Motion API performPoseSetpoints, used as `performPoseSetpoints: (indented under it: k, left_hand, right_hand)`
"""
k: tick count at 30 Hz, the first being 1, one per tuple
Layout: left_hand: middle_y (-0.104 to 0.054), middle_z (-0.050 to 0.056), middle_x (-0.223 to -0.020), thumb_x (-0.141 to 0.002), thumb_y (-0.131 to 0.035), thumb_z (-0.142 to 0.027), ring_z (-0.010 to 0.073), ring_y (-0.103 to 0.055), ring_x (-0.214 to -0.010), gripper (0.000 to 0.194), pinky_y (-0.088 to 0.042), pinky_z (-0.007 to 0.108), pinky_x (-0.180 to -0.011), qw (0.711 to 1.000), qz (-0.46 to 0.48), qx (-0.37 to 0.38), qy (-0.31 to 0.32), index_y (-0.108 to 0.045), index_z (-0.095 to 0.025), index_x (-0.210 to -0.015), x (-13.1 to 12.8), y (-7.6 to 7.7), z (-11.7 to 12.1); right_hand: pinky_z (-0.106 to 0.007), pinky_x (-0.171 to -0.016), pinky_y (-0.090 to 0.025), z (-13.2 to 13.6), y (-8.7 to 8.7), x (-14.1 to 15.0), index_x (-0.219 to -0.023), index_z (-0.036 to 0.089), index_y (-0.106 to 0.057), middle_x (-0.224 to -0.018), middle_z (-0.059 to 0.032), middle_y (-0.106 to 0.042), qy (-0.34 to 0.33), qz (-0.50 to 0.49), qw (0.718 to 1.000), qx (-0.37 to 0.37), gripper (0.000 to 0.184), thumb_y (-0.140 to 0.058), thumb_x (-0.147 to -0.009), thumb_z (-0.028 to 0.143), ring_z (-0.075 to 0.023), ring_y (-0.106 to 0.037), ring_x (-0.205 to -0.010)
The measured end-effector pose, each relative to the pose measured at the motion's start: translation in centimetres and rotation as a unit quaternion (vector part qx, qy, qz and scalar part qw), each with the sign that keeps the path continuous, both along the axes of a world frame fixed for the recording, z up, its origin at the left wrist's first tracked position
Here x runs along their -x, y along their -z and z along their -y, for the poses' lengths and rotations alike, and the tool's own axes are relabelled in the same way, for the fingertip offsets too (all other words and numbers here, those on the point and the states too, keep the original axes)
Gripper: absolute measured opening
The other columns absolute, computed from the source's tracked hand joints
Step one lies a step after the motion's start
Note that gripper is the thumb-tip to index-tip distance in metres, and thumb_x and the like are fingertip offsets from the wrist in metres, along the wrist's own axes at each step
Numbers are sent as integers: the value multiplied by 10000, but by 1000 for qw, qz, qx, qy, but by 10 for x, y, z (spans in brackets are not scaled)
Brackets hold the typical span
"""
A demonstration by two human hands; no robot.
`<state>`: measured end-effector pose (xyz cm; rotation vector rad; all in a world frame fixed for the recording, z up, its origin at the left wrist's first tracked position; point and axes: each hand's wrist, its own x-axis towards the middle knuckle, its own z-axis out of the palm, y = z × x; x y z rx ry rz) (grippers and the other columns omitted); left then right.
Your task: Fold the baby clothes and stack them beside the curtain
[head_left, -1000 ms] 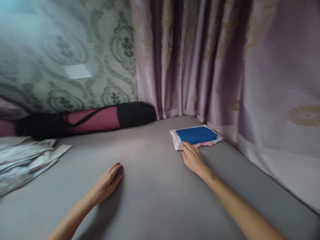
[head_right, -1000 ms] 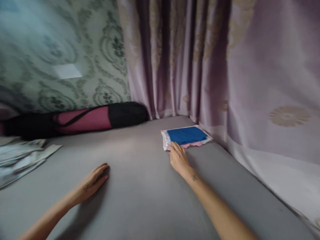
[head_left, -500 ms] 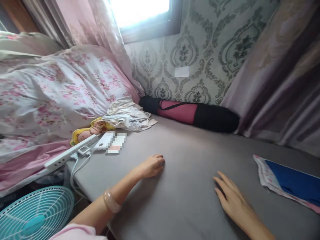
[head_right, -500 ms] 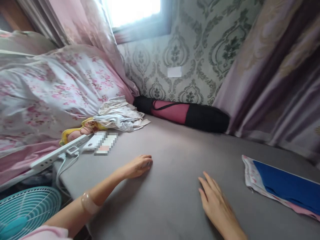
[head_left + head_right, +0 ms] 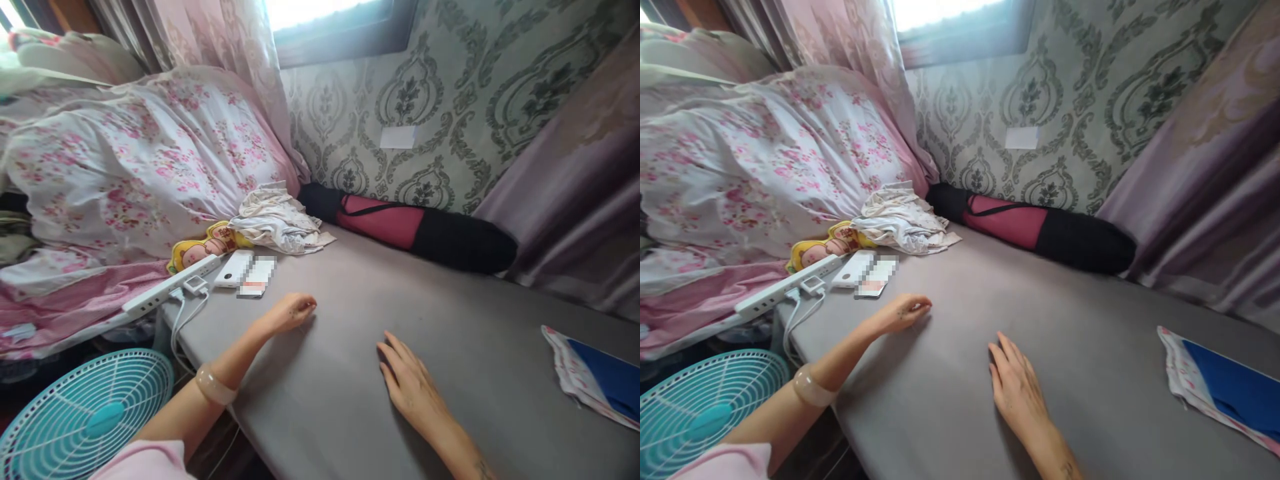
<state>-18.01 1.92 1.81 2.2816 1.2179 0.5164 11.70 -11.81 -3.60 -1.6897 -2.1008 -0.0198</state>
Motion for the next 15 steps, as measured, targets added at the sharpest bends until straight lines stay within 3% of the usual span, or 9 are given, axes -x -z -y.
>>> performPoseSetpoints:
  k: [4,8,11,15]
  left_hand:
    - [-736,60,-820,-833,-507,-393,194,-632,-754,308,-471,262,-690,997,44,-6,-58,-731,-185,-866,37,-13,-34]
    - [-691,40,-716,-777,-553,-398,172,-596,-688,291,-447,239,-630,982,95,-52,-153,-709,-153,-767,78,-43,-83]
    - [-683,41,-730,-782,-536,-351,163,-598,-708,290,-452,229,-649,964,133,-98,-206,-712,-121,-800,105,-67,-120]
    - [-686,56,-810,-752,-553,-210,178,-621,-788,244,-472,247,-731,937,111,-159,-290,-710,-94,-898,125,-92,-164]
  right_hand:
    - [-462,-1052,-464,-6,2,22,-1240,199,-636,-1395,-128,-563,-21,-13,1000,-1,402,-379,-932,221,-259,-541,-1275]
    - [-501,-1081,-422,-8,6,34,-1238,203,-635,-1376,-119,-581,-14,-23,1000,-8,415,-341,-945,199,-269,-510,-1304]
    - [-533,-1079,-414,-8,9,37,-1241,211,-636,-1373,-114,-585,-3,-34,999,-5,411,-339,-957,225,-281,-508,-1305]
    - [-544,-1074,-416,-8,11,39,-1230,225,-646,-1364,-104,-596,9,-48,999,-13,402,-346,-964,249,-278,-514,-1303]
